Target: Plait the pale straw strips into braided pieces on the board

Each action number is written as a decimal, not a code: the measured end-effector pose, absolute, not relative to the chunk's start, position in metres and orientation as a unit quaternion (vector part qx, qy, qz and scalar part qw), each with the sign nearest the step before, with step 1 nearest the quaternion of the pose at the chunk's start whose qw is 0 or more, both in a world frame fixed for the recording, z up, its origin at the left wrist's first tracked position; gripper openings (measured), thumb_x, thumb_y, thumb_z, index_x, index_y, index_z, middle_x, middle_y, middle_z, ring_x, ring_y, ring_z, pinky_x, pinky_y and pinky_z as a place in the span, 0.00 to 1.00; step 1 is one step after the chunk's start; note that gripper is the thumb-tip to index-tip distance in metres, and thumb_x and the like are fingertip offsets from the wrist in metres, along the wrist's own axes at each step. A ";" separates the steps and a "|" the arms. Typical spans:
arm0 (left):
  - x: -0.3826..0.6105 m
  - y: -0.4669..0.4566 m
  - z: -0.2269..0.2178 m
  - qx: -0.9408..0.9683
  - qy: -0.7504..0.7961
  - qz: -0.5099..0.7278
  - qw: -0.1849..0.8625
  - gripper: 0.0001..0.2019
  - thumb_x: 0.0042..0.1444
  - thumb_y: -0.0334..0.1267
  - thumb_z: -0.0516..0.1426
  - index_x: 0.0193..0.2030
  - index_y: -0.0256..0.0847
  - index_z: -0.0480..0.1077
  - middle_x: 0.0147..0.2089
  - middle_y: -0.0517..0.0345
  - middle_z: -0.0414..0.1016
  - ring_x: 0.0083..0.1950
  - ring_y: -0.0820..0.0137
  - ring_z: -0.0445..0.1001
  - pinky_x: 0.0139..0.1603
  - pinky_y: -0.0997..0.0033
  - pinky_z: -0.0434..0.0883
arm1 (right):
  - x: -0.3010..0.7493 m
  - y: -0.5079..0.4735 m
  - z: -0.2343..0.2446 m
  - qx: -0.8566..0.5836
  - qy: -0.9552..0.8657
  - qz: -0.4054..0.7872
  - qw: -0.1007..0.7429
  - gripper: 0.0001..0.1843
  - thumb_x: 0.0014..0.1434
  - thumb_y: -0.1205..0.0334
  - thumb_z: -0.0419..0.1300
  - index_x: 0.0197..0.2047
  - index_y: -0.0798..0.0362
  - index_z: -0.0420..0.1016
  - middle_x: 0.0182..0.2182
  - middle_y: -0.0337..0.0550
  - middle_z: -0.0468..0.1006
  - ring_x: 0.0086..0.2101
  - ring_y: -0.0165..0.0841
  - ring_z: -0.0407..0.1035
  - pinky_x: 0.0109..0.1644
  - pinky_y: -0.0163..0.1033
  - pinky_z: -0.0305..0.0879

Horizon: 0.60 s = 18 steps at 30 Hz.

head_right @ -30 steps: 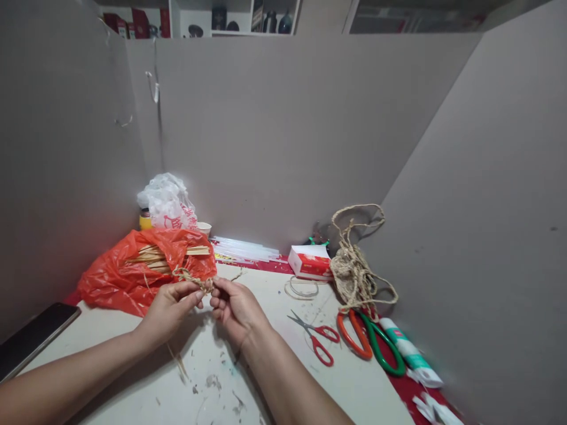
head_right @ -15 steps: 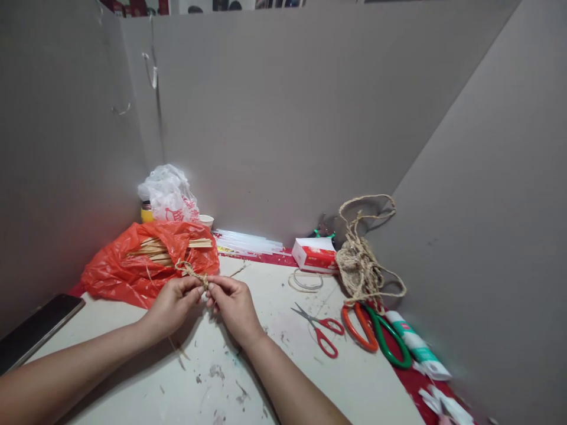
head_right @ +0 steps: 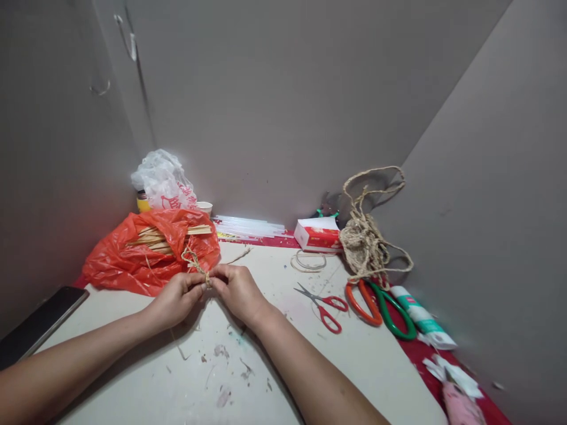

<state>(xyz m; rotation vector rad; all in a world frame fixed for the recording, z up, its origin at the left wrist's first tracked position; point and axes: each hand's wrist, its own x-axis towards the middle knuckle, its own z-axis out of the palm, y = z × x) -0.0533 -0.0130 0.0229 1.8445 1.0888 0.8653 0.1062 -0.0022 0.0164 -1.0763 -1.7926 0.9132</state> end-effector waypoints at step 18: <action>-0.046 -0.023 0.023 0.738 0.409 0.420 0.334 0.12 0.55 0.32 0.50 0.43 0.41 0.71 0.41 0.53 0.75 0.43 0.67 0.71 0.47 0.71 0.64 | 0.105 -0.006 0.029 -0.506 -0.686 0.341 0.396 0.05 0.42 0.68 0.53 0.19 0.54 0.59 0.16 0.32 0.61 0.21 0.24 0.53 0.24 0.30 0.49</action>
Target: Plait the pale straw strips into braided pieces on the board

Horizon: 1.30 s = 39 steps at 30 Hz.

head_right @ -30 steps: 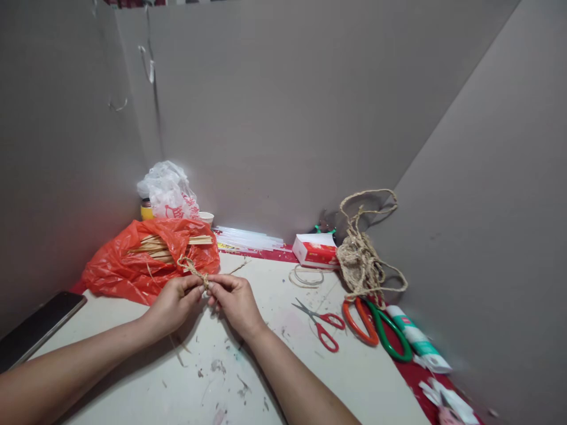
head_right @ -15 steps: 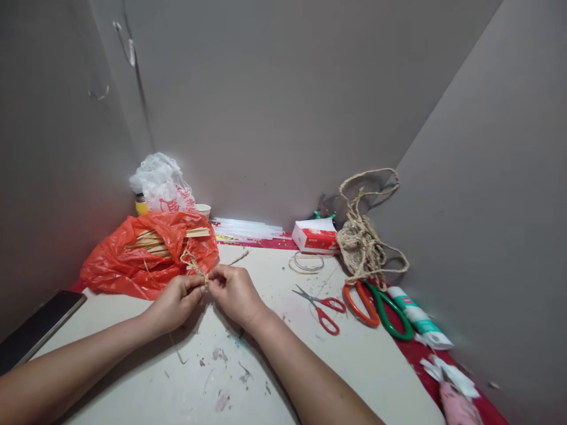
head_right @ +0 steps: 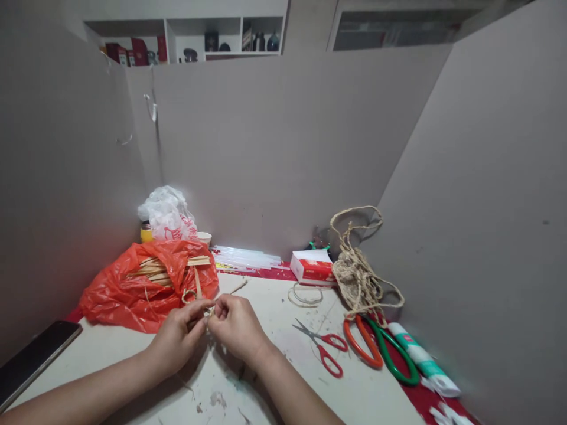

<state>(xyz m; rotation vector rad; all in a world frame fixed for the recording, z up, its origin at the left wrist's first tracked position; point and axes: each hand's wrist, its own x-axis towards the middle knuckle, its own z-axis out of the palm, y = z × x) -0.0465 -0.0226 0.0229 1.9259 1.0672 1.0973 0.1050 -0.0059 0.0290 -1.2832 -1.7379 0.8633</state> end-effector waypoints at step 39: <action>0.016 0.001 0.058 0.418 0.478 0.415 0.651 0.08 0.47 0.25 0.51 0.21 0.38 0.61 0.13 0.68 0.60 0.11 0.83 0.46 0.13 0.78 0.44 | 0.141 0.038 0.055 -0.510 -0.338 0.482 0.627 0.09 0.37 0.70 0.58 0.18 0.54 0.58 0.11 0.31 0.61 0.13 0.20 0.52 0.14 0.26 0.46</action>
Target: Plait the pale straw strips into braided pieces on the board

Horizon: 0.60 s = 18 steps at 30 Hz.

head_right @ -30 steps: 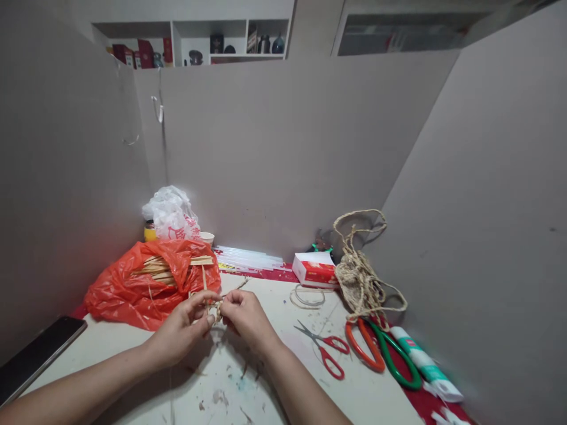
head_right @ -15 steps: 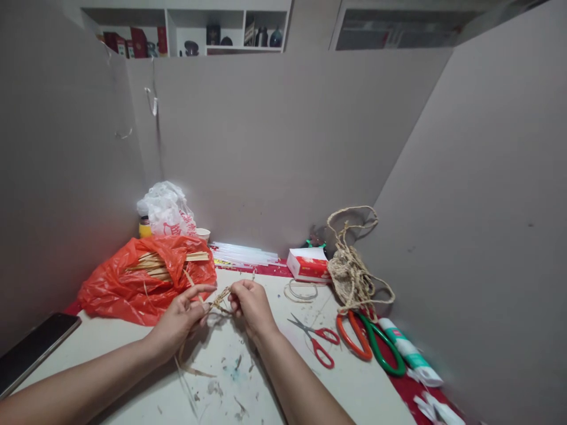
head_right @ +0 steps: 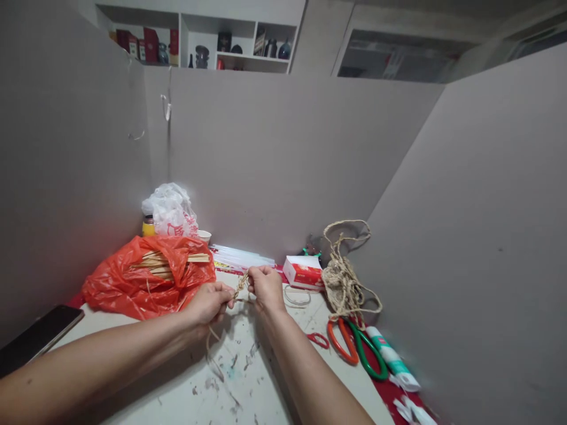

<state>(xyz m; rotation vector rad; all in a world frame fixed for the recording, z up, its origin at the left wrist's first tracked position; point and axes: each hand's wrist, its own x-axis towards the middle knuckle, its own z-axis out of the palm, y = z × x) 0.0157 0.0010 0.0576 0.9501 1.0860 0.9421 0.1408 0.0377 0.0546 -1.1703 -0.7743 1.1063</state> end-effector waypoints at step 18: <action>0.024 -0.018 0.081 0.434 0.235 0.329 0.805 0.10 0.45 0.34 0.60 0.34 0.37 0.64 0.20 0.68 0.61 0.15 0.87 0.42 0.17 0.80 0.37 | 0.168 -0.025 0.140 -0.482 -0.588 0.375 0.530 0.05 0.43 0.67 0.61 0.27 0.56 0.73 0.19 0.36 0.71 0.20 0.24 0.59 0.23 0.30 0.55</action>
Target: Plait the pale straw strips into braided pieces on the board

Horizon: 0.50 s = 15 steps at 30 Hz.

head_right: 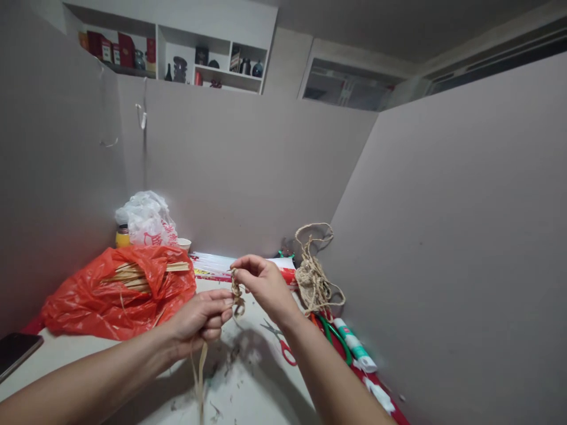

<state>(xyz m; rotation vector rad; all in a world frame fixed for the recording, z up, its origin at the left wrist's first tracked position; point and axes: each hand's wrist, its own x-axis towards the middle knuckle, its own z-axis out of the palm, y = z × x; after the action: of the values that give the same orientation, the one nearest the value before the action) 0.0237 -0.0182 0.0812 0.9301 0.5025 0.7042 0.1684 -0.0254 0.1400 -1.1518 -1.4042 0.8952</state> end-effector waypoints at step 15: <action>0.043 0.040 0.003 0.313 0.497 0.388 0.711 0.10 0.45 0.25 0.51 0.16 0.35 0.59 0.10 0.70 0.48 0.11 0.85 0.40 0.14 0.82 0.39 | 0.165 0.074 0.016 -0.633 -0.473 0.409 0.456 0.01 0.39 0.69 0.58 0.19 0.56 0.68 0.12 0.34 0.67 0.13 0.23 0.57 0.17 0.28 0.53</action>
<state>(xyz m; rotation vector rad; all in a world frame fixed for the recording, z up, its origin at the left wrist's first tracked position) 0.0429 0.0400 0.0028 0.6935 1.1022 0.8605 0.1652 0.0740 0.0156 -1.5614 -1.1669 1.0082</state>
